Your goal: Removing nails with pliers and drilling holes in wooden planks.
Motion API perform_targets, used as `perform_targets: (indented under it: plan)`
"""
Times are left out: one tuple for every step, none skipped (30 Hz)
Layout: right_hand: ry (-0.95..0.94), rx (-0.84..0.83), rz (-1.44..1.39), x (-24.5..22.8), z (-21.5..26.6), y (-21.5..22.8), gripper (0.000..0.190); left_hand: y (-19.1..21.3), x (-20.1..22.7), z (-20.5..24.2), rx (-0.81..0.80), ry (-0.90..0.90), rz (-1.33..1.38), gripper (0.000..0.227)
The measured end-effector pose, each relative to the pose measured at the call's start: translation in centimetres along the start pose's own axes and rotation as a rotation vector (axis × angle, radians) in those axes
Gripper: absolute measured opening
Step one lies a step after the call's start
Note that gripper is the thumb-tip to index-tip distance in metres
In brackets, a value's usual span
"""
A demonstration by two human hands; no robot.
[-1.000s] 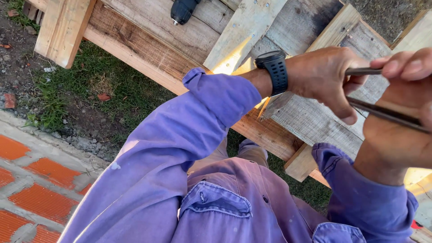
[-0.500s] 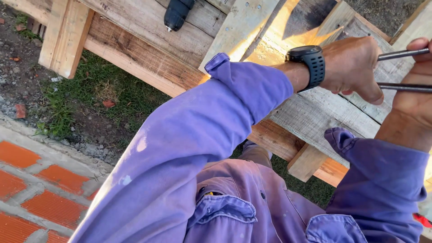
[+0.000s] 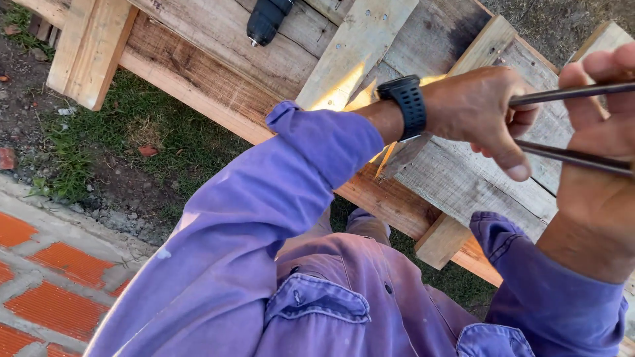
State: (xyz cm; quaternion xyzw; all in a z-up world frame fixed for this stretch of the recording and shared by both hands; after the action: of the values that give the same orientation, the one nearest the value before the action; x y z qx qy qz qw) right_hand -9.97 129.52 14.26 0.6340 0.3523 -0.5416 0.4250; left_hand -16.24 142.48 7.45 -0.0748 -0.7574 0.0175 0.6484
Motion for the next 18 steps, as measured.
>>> perform_targets:
  plan:
    - [0.006, 0.003, 0.004, -0.8, 0.2, -0.9, 0.057, 0.2, -0.4, 0.0, -0.004, -0.005, -0.004, 0.042]
    - [0.043, -0.011, -0.015, -1.8, 0.3, -1.9, 0.059, 0.3, -0.6, 0.0, -0.044, -0.074, -0.007, 0.043]
    - [0.072, -0.034, -0.038, -2.6, 0.6, -3.0, 0.065, 0.1, -0.8, 0.3, -0.074, -0.138, -0.002, 0.046]
    - [0.069, -0.039, -0.037, -3.2, 0.6, -3.7, 0.065, 0.2, -0.9, 0.5, -0.068, -0.138, 0.000, 0.046]
    - [0.066, -0.037, -0.035, -3.7, 0.5, -4.3, 0.069, 0.3, -0.9, 0.7, -0.079, -0.153, 0.002, 0.053]
    - [0.062, -0.034, -0.033, -4.2, 0.3, -5.0, 0.073, 0.5, -0.8, 0.8, -0.090, -0.168, 0.004, 0.060]
    - [0.061, -0.038, -0.033, -5.3, -0.6, -6.4, 0.073, 0.5, -0.6, 1.3, -0.087, -0.169, 0.004, 0.060]
    - [-0.116, 0.368, -0.496, -5.0, -1.0, -6.0, 0.106, 0.6, -0.5, 1.7, -0.085, -0.155, 0.034, 0.061]
    - [-0.203, 0.828, -0.977, -4.4, -0.7, -6.4, 0.141, 0.8, -0.3, 2.0, -0.085, -0.145, 0.060, 0.063]
    - [-0.200, 0.825, -0.974, -3.6, -0.3, -5.8, 0.141, 1.1, -0.2, 2.2, -0.084, -0.150, 0.059, 0.063]
    - [-0.105, 0.357, -0.509, -4.3, -0.9, -6.3, 0.108, 1.0, -0.2, 2.5, -0.054, -0.175, 0.062, 0.065]
    - [0.076, -0.058, -0.067, -4.9, -0.5, -7.5, 0.077, 1.0, -0.2, 2.8, -0.023, -0.199, 0.066, 0.068]
    - [0.078, -0.060, -0.066, -5.3, -0.8, -8.0, 0.077, 1.1, -0.2, 3.1, -0.022, -0.200, 0.064, 0.068]
    - [0.015, -0.011, -0.032, -5.4, -1.1, -8.3, 0.071, 1.3, 0.0, 3.4, 0.032, -0.249, 0.018, 0.069]
    - [-0.049, 0.039, 0.004, -5.6, -1.3, -8.5, 0.066, 1.5, 0.2, 3.7, 0.087, -0.297, -0.025, 0.069]
    - [-0.051, 0.036, 0.005, -5.2, -1.4, -8.8, 0.066, 1.7, 0.8, 4.2, 0.090, -0.297, -0.023, 0.069]
    - [-0.024, 0.054, -0.018, -5.0, -1.3, -9.0, 0.064, 1.8, 1.3, 4.7, 0.112, -0.319, -0.040, 0.070]
    - [0.002, 0.072, -0.041, -4.7, -1.2, -9.1, 0.063, 1.9, 1.9, 5.2, 0.134, -0.341, -0.056, 0.070]
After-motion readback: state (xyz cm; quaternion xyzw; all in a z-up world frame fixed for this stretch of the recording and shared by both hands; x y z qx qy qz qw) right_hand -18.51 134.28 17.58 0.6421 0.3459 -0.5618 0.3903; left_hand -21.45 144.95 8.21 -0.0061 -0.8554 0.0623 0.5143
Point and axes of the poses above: each hand's wrist, its own z-axis away from the middle knuckle, its own y-axis out of the back of the hand, x = y × z, the point moved 5 cm from there along -z, towards the middle knuckle, and after that the axes turned 2 degrees about -x, right-handed, at the moved point
